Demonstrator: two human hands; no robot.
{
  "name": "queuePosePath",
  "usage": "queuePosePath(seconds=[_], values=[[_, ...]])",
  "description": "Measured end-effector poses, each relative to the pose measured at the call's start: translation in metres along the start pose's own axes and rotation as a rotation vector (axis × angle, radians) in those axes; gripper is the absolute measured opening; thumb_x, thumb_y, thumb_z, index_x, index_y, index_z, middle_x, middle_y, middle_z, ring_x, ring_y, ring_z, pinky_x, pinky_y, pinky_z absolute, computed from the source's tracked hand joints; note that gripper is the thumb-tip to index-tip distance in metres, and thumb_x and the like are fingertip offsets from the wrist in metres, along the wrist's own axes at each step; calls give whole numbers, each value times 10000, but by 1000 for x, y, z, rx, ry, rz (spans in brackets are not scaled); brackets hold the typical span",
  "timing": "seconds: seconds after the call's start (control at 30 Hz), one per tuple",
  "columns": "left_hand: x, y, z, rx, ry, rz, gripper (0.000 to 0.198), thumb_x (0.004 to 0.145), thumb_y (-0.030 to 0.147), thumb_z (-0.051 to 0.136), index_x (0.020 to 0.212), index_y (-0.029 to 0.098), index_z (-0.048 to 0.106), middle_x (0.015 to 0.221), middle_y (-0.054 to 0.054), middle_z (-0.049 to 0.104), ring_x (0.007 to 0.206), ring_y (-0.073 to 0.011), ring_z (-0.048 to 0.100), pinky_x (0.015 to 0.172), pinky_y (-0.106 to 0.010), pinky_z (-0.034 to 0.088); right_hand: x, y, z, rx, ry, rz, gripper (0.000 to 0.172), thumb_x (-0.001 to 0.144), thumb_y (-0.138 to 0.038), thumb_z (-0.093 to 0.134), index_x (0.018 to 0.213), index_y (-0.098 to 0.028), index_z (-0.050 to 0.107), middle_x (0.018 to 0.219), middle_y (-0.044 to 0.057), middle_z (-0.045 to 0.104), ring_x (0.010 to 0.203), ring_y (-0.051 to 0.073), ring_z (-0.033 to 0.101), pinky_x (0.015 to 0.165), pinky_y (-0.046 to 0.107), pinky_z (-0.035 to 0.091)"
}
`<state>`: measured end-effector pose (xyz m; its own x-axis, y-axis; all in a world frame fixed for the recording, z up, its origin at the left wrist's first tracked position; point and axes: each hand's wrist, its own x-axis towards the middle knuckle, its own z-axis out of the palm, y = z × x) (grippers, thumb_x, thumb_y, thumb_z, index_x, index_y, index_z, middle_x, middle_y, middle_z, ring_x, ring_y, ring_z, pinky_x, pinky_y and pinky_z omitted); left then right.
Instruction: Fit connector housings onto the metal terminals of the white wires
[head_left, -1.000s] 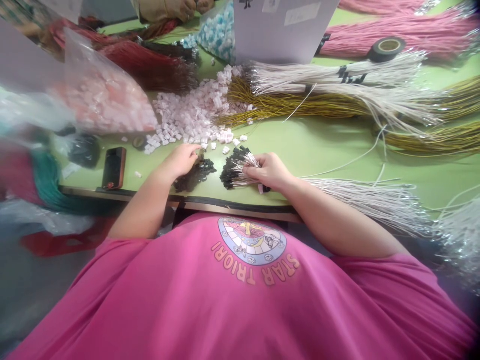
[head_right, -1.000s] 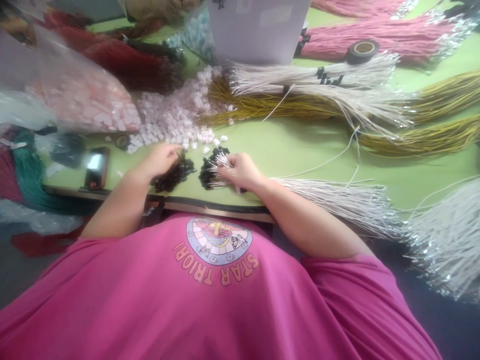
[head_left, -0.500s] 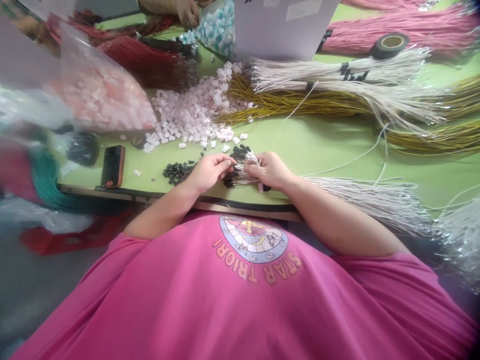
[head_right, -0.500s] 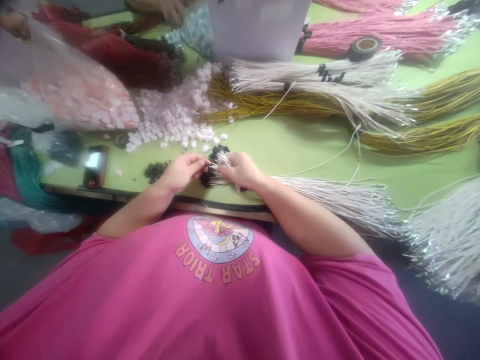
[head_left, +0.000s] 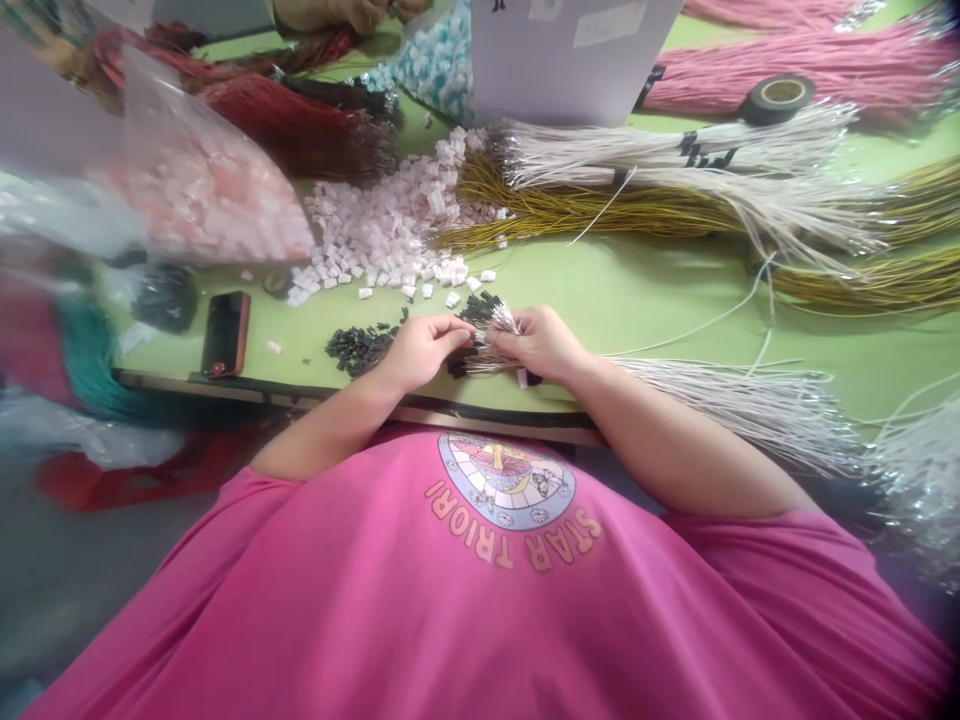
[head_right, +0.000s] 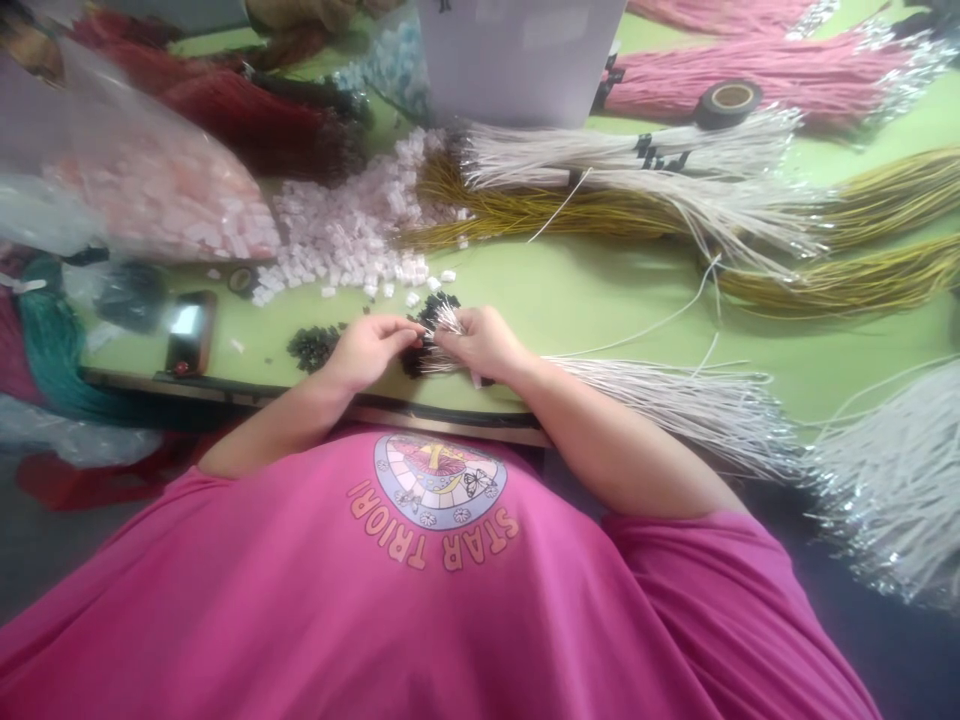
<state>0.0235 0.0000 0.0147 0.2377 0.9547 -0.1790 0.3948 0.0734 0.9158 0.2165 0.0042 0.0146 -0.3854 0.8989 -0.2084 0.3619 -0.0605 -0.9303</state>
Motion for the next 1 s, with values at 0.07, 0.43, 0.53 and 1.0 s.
queuePosePath(seconds=[0.07,0.43,0.53,1.0], values=[[-1,0,3,62,17,38,177,787,299,633,866,166,720,816,-37,719,727,-146,634,694,-267,495,0,1,0,-41,21,-25,268,764,-375,544,609,-156,528,468,-44,451,368,69,436,367,196,304],[5,-5,-33,521,187,298,162,836,256,569,905,182,697,972,-60,668,904,-189,606,853,-329,465,0,5,-1,31,88,-98,220,697,-331,633,782,-133,675,792,49,645,573,117,571,414,196,382],[19,-17,-70,739,272,145,172,819,213,565,934,187,690,997,-84,666,897,-227,602,845,-375,454,0,5,-3,84,75,3,251,683,-335,646,816,-127,689,703,41,640,539,125,567,409,211,410],[37,-23,-78,697,123,-81,121,723,263,642,823,198,620,852,-45,658,790,-202,583,755,-328,453,-2,0,-1,129,17,67,118,696,-258,559,640,-155,574,493,-33,499,339,83,469,280,189,299]])
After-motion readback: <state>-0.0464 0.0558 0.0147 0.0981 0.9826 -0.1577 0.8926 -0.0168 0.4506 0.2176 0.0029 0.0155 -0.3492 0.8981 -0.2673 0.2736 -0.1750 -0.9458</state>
